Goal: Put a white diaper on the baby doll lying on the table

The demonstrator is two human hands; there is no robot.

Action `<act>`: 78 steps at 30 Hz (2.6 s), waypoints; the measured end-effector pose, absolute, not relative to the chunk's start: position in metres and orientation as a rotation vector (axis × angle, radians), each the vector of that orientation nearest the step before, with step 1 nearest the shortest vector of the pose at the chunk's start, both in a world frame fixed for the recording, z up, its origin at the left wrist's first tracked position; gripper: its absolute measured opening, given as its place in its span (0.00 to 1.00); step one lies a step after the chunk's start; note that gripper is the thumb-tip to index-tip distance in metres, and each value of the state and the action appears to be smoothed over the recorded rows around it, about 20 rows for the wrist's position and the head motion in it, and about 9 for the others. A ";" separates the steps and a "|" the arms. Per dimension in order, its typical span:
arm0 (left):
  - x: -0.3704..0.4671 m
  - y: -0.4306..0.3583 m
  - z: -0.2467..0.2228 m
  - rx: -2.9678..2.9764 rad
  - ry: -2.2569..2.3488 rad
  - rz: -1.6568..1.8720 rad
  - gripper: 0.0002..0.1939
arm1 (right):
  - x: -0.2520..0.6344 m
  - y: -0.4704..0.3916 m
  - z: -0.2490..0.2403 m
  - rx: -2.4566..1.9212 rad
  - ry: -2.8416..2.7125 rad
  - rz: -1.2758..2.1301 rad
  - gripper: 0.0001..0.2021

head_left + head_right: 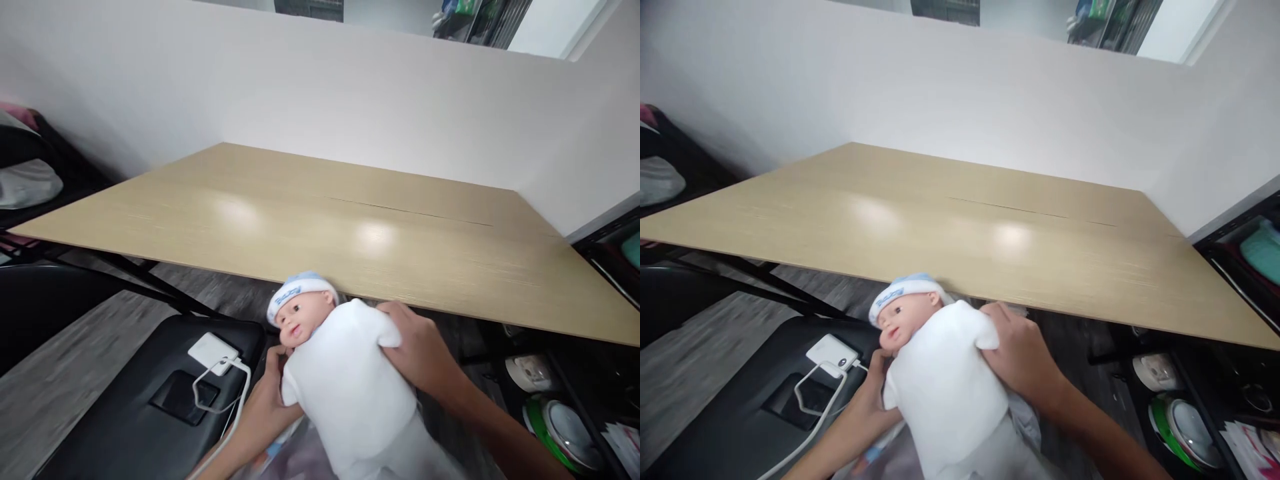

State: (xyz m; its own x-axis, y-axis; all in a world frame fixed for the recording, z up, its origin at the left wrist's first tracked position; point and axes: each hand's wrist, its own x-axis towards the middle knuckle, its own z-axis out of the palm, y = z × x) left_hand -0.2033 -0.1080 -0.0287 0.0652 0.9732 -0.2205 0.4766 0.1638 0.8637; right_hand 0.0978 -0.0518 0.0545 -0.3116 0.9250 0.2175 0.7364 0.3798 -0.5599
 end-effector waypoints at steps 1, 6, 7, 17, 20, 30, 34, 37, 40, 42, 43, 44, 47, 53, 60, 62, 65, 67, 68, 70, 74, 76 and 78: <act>-0.200 -0.098 -0.018 1.479 1.511 0.686 0.32 | 0.108 -0.052 0.059 -1.480 -2.108 0.453 0.16; -0.180 -0.026 0.027 1.770 1.284 0.633 0.30 | 0.160 -0.028 0.068 -1.771 -2.039 0.233 0.07; -0.174 -0.009 0.033 1.821 1.256 0.612 0.31 | 0.169 -0.021 0.067 -1.831 -2.023 0.203 0.06; -0.152 0.103 0.035 2.073 1.199 0.583 0.32 | 0.244 0.022 0.026 -1.802 -1.971 0.158 0.18; -0.158 0.117 0.026 2.212 1.305 0.624 0.30 | 0.249 0.031 0.008 -1.764 -1.968 0.093 0.22; -0.140 0.238 -0.003 2.694 1.499 0.555 0.25 | 0.252 0.147 -0.021 -1.814 -1.922 -0.057 0.17; -0.134 0.293 -0.003 2.669 1.514 0.582 0.27 | 0.258 0.195 -0.021 -1.800 -1.933 -0.104 0.15; -0.129 0.320 -0.005 2.617 1.615 0.660 0.29 | 0.264 0.223 -0.023 -1.761 -1.936 -0.086 0.18; -0.122 0.341 -0.007 2.534 1.739 0.800 0.32 | 0.270 0.251 -0.026 -1.737 -1.903 -0.102 0.21; -0.118 0.356 -0.009 2.478 1.798 0.879 0.33 | 0.274 0.270 -0.028 -1.720 -1.869 -0.146 0.22; -0.116 0.364 -0.010 2.457 1.812 0.903 0.33 | 0.275 0.281 -0.028 -1.707 -1.857 -0.177 0.22; -0.113 0.372 -0.011 2.441 1.820 0.925 0.33 | 0.277 0.291 -0.028 -1.692 -1.849 -0.210 0.22; -0.106 0.395 -0.014 2.411 1.819 0.978 0.34 | 0.281 0.317 -0.027 -1.656 -1.846 -0.287 0.22; -0.116 0.424 -0.019 2.369 1.775 1.043 0.37 | 0.291 0.337 -0.031 -1.710 -1.817 -0.280 0.29; -0.153 0.431 -0.013 2.473 1.558 0.873 0.31 | 0.297 0.334 -0.042 -1.746 -1.836 -0.312 0.29; -0.155 0.431 -0.013 2.473 1.554 0.846 0.31 | 0.299 0.335 -0.046 -1.746 -1.816 -0.321 0.28; -0.153 0.432 -0.013 2.485 1.545 0.840 0.31 | 0.304 0.340 -0.051 -1.744 -1.796 -0.285 0.28; -0.151 0.433 -0.014 2.487 1.539 0.842 0.31 | 0.308 0.344 -0.054 -1.721 -1.806 -0.247 0.29; -0.151 0.433 -0.014 2.484 1.542 0.841 0.31 | 0.308 0.345 -0.056 -1.705 -1.813 -0.235 0.30; -0.151 0.433 -0.014 2.478 1.550 0.831 0.31 | 0.308 0.347 -0.058 -1.673 -1.827 -0.237 0.30; -0.151 0.422 -0.017 2.497 1.549 0.951 0.31 | 0.301 0.340 -0.058 -1.642 -1.834 -0.301 0.34; -0.145 0.410 -0.016 2.446 1.522 1.160 0.29 | 0.293 0.332 -0.055 -1.637 -1.820 -0.318 0.37; -0.132 0.390 -0.009 2.316 1.473 1.395 0.25 | 0.277 0.319 -0.047 -1.618 -1.773 -0.299 0.38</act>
